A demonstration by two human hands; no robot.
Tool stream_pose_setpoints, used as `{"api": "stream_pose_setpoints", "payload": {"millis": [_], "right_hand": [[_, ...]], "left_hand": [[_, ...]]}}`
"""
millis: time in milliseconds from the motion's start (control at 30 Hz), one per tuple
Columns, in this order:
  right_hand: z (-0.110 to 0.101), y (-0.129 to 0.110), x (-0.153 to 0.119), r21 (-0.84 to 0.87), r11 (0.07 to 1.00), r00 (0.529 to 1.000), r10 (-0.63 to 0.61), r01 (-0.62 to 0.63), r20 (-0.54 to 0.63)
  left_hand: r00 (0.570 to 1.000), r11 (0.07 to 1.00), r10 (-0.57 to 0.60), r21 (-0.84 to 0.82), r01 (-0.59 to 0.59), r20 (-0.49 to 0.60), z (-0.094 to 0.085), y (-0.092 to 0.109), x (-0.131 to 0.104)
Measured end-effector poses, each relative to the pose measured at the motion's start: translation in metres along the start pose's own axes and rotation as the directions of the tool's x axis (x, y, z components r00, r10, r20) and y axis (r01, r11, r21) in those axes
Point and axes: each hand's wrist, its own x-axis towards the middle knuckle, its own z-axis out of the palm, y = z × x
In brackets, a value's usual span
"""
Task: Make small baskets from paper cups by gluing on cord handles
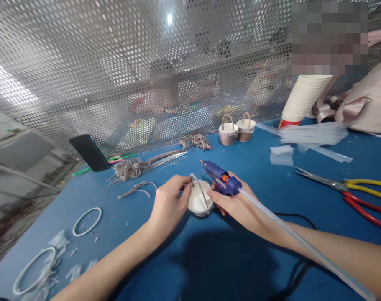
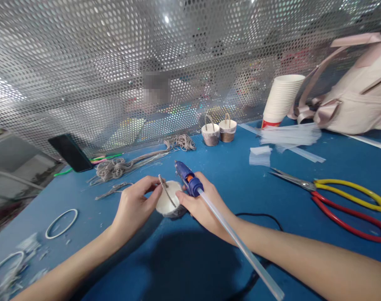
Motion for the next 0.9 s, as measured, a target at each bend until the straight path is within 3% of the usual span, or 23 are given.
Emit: {"api": "stream_pose_setpoints", "payload": {"millis": [400,533,633,767,833,900], "right_hand": [[0.000,-0.001,0.001,-0.010,1.000,1.000,-0.020,0.020,-0.002],[0.000,0.002,0.002,-0.010,0.999,0.999,-0.033,0.033,-0.005],[0.000,0.001,0.003,-0.031,0.998,0.999,-0.048,0.047,-0.024],[-0.003,-0.005,0.006,-0.101,0.994,0.998,-0.050,0.046,-0.042],[-0.005,-0.009,0.009,-0.135,0.990,0.998,-0.053,0.049,-0.029],[-0.008,-0.011,0.015,-0.161,0.985,0.998,-0.058,0.057,-0.001]], "left_hand": [[1.000,1.000,0.019,-0.007,-0.019,-0.014,0.000,0.000,-0.001],[1.000,0.998,-0.021,-0.055,0.022,0.014,-0.001,0.002,-0.001],[0.992,0.986,-0.115,-0.119,0.120,0.046,-0.003,0.004,0.000],[0.937,0.893,-0.299,-0.293,0.342,0.181,-0.008,-0.002,0.007],[0.887,0.799,-0.338,-0.403,0.447,0.314,-0.012,-0.008,0.012],[0.816,0.676,-0.306,-0.492,0.549,0.490,-0.018,-0.015,0.016]]}}
